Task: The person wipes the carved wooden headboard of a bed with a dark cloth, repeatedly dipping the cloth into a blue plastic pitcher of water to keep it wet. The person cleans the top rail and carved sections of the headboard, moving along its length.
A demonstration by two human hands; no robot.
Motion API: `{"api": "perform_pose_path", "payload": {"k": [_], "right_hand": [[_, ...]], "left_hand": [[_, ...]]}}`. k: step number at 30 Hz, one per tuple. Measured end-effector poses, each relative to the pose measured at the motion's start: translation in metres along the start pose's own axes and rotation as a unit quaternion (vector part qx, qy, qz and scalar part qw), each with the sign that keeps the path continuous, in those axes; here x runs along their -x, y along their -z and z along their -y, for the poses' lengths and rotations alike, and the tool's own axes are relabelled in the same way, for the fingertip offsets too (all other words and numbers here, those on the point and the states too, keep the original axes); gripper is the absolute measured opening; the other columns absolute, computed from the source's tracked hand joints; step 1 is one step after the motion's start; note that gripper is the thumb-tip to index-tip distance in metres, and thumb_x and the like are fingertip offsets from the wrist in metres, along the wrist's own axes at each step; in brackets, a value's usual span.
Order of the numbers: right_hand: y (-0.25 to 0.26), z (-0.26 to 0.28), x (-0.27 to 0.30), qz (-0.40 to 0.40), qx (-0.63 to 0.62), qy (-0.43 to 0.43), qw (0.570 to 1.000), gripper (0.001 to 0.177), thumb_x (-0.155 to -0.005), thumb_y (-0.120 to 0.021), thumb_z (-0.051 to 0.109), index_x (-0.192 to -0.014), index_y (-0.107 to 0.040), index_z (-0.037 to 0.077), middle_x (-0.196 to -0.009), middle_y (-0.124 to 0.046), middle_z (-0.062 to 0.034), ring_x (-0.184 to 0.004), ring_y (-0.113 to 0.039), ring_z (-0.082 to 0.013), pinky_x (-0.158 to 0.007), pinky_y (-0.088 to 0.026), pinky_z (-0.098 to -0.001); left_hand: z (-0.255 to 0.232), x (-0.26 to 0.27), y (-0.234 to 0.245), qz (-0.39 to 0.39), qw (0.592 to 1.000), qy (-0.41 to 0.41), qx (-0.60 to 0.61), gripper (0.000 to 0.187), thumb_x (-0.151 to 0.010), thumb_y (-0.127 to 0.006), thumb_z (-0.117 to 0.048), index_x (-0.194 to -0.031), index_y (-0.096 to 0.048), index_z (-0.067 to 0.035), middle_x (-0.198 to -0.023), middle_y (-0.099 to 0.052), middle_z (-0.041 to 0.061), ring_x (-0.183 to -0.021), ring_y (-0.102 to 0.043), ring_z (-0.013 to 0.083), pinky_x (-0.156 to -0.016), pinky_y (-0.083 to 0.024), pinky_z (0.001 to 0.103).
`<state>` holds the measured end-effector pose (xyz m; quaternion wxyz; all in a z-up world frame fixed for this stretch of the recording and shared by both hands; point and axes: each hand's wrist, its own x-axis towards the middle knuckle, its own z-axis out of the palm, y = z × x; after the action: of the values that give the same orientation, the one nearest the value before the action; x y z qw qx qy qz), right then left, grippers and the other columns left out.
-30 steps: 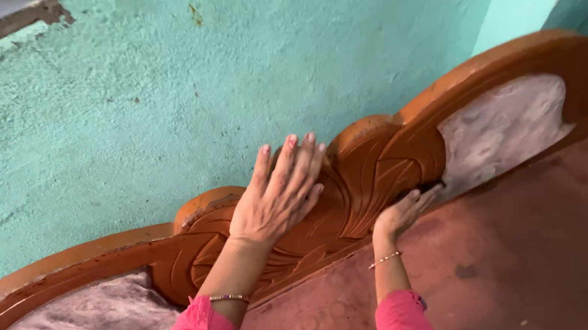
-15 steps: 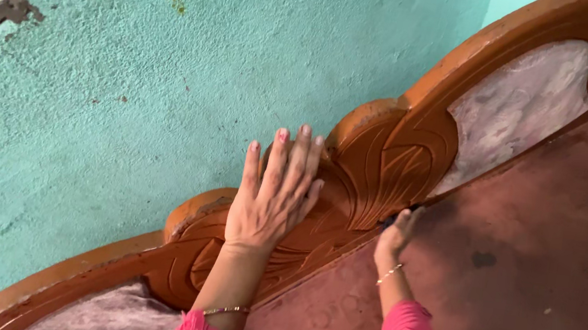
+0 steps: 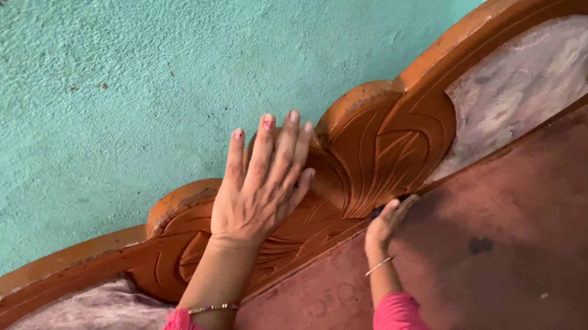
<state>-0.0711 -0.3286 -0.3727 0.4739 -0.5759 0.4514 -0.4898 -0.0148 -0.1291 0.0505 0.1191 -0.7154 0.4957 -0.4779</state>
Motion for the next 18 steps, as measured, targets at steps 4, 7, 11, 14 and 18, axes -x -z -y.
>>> {"api": "perform_pose_path", "payload": {"k": [4,7,11,14,18], "right_hand": [[0.005,-0.009,-0.007,-0.01,-0.018,-0.021,1.0,0.09,-0.105,-0.025,0.06,-0.162,-0.009,-0.008,-0.171,-0.006,-0.0264,-0.159,-0.006,-0.038,-0.128,-0.006,-0.043],[-0.014,0.0,0.039,-0.024,0.019,-0.047,0.998,0.089,-0.106,-0.025,0.063,-0.162,-0.014,-0.005,-0.171,-0.012,-0.0246,-0.16,-0.015,-0.0356,-0.131,-0.011,-0.0406],[-0.043,0.036,0.161,0.022,-0.064,-0.069,0.995,0.097,-0.101,-0.035,0.063,-0.161,-0.007,-0.007,-0.171,-0.002,-0.027,-0.159,-0.005,-0.0366,-0.127,-0.004,-0.043],[-0.054,0.052,0.193,0.029,-0.119,-0.195,0.973,0.099,-0.098,-0.039,0.065,-0.161,-0.006,-0.004,-0.171,-0.001,-0.0227,-0.158,-0.003,-0.0323,-0.124,-0.006,-0.0417],[-0.063,0.06,0.138,-0.081,-0.267,-0.273,0.921,0.099,-0.097,-0.042,0.068,-0.16,-0.014,-0.003,-0.172,-0.01,-0.0187,-0.157,-0.016,-0.0284,-0.126,-0.014,-0.0401]], "left_hand": [[-0.002,0.0,-0.003,-0.001,1.0,0.001,0.005,0.062,-0.111,-0.053,-0.049,-0.163,-0.045,-0.016,-0.166,-0.038,0.006,-0.151,-0.034,0.0311,-0.123,-0.032,0.053],[-0.001,0.001,-0.004,0.0,1.0,0.001,-0.002,0.062,-0.112,-0.053,-0.05,-0.163,-0.044,-0.016,-0.166,-0.038,0.006,-0.152,-0.034,0.031,-0.124,-0.031,0.053],[-0.001,0.001,0.0,0.007,1.0,-0.001,-0.008,0.064,-0.111,-0.052,-0.051,-0.164,-0.042,-0.017,-0.167,-0.037,0.007,-0.152,-0.032,0.0308,-0.124,-0.031,0.053],[-0.002,0.001,0.0,0.008,1.0,0.005,-0.006,0.065,-0.111,-0.052,-0.051,-0.165,-0.041,-0.017,-0.167,-0.035,0.006,-0.153,-0.031,0.0308,-0.124,-0.03,0.053],[-0.002,0.002,-0.001,0.015,1.0,0.005,-0.002,0.065,-0.11,-0.052,-0.052,-0.165,-0.04,-0.017,-0.167,-0.035,0.006,-0.152,-0.031,0.0309,-0.124,-0.031,0.053]]}}
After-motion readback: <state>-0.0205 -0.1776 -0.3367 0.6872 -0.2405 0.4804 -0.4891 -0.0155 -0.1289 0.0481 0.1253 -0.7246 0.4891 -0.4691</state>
